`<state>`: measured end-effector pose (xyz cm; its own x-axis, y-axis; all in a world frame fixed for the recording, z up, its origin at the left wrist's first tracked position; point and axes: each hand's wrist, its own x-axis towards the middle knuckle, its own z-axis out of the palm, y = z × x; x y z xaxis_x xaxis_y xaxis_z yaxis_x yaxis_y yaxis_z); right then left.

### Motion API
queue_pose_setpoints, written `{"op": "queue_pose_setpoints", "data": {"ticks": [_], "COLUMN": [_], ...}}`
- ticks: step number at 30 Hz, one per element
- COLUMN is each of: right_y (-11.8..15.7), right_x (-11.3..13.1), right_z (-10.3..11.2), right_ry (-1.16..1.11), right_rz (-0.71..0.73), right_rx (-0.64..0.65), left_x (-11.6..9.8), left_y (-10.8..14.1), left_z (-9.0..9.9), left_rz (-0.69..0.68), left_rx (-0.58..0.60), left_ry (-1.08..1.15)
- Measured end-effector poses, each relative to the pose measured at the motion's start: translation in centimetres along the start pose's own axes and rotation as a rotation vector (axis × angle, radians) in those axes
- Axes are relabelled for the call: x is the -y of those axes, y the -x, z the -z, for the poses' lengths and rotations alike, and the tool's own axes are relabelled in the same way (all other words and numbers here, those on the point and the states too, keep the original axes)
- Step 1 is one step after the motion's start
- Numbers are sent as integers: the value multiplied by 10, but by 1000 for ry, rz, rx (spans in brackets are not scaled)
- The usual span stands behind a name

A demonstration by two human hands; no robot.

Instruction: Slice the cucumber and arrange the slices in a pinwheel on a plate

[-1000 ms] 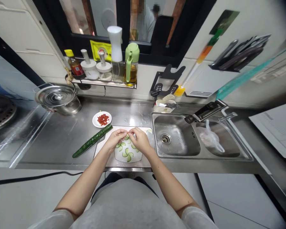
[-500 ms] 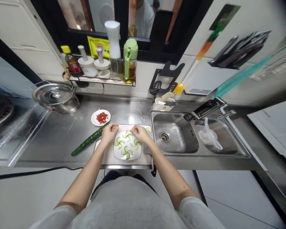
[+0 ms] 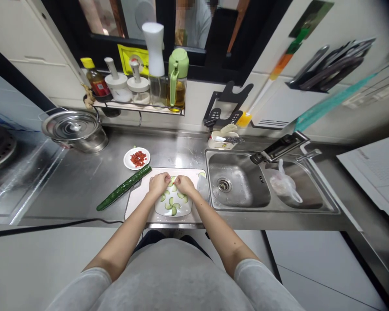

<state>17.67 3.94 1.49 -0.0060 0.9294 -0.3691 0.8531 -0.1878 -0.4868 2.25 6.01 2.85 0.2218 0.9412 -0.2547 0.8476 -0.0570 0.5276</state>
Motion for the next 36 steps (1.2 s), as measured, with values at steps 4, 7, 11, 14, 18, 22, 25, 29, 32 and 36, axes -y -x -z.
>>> {"op": "queue_pose_setpoints", "data": {"ticks": [4,7,11,14,18,22,25,29,32,36], "right_y": [-2,-2,-1,0,0,-1,-1,-2,-2,1], "right_x": [1,2,3,4,5,4,2,2,3,3], "right_z": [-2,-3,-2,-2,-1,-2,-4,-5,-6,-3], "right_ry": [15,35,50,62,84,108,121,132,138,140], "right_rz": [-9,-10,-25,-38,-52,-53,-47,-46,-50,-53], "right_rx": [5,12,16,17,25,27,20,28,26,2], "left_x": [-2,-4,-6,-8,-9,-9,-8,-8,-8,-9], "left_y": [-3,-4,-4,-5,-6,-7,-7,-7,-6,-6], "left_z": [-4,-7,-10,-11,-14,-16,-16,-17,-17,-15], "left_rz": [-11,-16,-28,-36,-42,-47,-47,-47,-47,-41], "left_rx": [20,26,37,47,51,55,56,54,56,54], "left_ry": [-45,-69,-90,-103,-120,-127,-127,-125,-124,-106]}}
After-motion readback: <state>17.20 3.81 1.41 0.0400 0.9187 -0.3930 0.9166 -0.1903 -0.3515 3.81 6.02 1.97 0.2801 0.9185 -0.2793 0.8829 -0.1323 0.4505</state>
